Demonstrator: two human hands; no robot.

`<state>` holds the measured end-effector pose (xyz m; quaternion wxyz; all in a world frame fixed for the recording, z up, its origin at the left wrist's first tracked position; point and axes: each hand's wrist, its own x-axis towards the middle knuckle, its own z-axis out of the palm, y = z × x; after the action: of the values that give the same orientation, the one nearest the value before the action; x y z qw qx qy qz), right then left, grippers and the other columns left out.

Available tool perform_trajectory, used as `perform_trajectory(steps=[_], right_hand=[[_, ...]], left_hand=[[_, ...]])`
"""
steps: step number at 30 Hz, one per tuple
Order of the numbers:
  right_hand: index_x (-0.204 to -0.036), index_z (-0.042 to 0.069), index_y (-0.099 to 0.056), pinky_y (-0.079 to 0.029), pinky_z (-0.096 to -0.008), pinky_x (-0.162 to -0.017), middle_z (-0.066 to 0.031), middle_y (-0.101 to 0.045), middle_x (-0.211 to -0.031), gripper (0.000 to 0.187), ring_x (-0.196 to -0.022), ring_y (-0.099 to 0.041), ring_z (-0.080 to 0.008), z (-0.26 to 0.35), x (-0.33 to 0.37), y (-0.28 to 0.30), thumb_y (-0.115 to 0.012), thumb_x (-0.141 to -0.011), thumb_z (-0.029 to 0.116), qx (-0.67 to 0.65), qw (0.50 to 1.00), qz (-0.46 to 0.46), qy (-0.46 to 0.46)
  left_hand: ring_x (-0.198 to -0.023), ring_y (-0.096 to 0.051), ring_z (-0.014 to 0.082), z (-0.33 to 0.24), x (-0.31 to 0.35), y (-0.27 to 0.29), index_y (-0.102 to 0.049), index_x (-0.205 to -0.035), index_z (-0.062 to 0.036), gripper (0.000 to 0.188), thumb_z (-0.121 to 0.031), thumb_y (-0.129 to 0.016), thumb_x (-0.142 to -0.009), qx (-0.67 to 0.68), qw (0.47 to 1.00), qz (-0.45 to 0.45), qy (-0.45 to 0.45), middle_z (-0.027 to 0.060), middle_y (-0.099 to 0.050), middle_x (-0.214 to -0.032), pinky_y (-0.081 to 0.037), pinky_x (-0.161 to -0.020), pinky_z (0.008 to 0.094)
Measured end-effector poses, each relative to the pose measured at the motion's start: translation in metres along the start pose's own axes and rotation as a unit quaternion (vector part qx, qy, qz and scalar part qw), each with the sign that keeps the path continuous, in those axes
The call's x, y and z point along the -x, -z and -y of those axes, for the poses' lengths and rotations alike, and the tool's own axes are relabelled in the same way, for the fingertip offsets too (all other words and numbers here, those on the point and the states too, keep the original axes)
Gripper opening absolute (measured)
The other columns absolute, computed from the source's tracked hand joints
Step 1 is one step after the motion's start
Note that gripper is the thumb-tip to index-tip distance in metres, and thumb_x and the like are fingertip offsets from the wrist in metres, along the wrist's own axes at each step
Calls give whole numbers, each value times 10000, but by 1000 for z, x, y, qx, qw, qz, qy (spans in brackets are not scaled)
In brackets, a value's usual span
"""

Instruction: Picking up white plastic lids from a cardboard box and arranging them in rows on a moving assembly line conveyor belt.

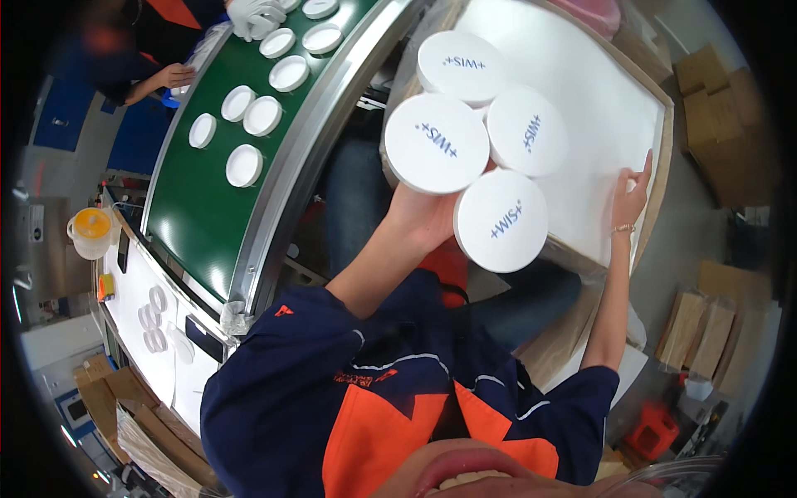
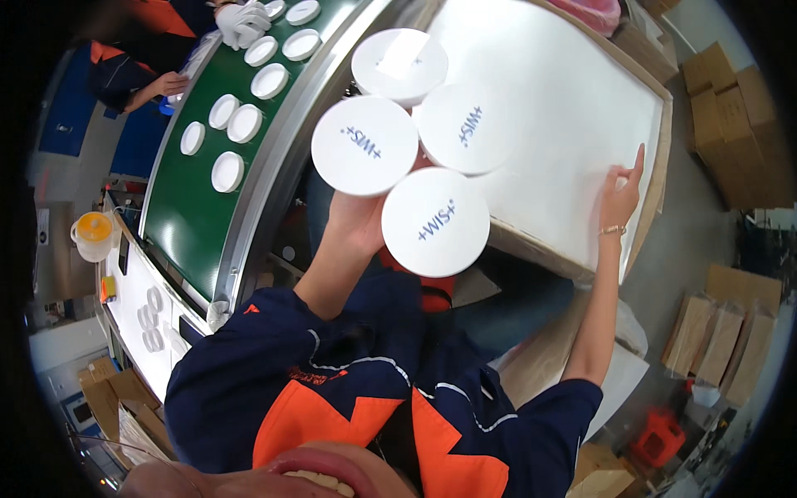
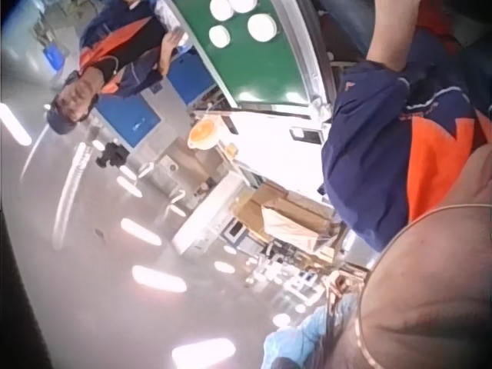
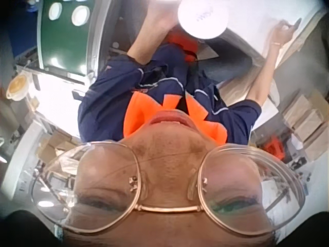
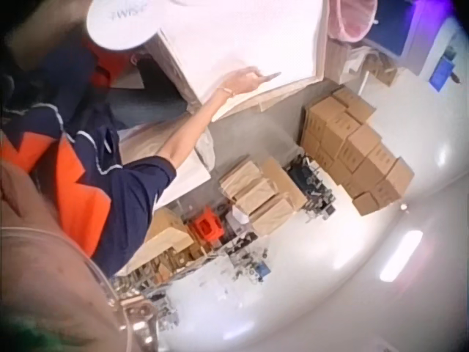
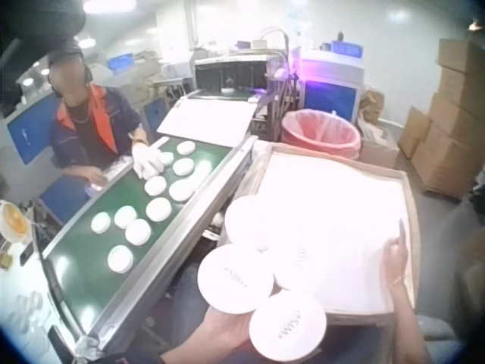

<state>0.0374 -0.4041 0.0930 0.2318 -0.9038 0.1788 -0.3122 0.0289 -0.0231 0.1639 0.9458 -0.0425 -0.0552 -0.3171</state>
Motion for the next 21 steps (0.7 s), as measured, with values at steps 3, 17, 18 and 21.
perform_trajectory(steps=[3,17,18,21], right_hand=[[-1534,102,-160,-479,-317,-914,-7,-526,-660,759,-662,-543,-102,124,14,34,-543,-887,-4,-209,968,113,86],[-1392,-93,-395,-508,-274,-675,-74,-633,-649,568,-576,-590,-114,227,62,66,-527,-843,-28,-325,906,84,257],[-1392,-93,-395,-508,-274,-675,-74,-633,-649,568,-576,-590,-114,219,66,62,-527,-843,-28,-322,908,88,255],[-1384,-70,-414,-507,-281,-662,-65,-633,-662,526,-565,-579,-109,196,75,52,-521,-871,-20,-383,892,76,226]], left_hand=[[-1123,-591,219,3,7,-10,-465,-1316,-48,426,-267,-554,-962,-48,997,-50,-34,115,-582,-1222,-523,-946,383],[-1140,-600,237,-6,21,-13,-470,-1341,-51,447,-252,-563,-954,-29,998,-32,-39,134,-573,-1278,-524,-968,409],[-1156,-588,220,-6,20,-11,-444,-1354,-51,458,-266,-551,-964,-28,999,-13,-24,116,-559,-1292,-522,-972,385],[-1064,-614,202,-2,9,-18,-502,-1272,-79,325,-203,-529,-973,-74,994,-64,-45,97,-591,-1184,-535,-906,342]])
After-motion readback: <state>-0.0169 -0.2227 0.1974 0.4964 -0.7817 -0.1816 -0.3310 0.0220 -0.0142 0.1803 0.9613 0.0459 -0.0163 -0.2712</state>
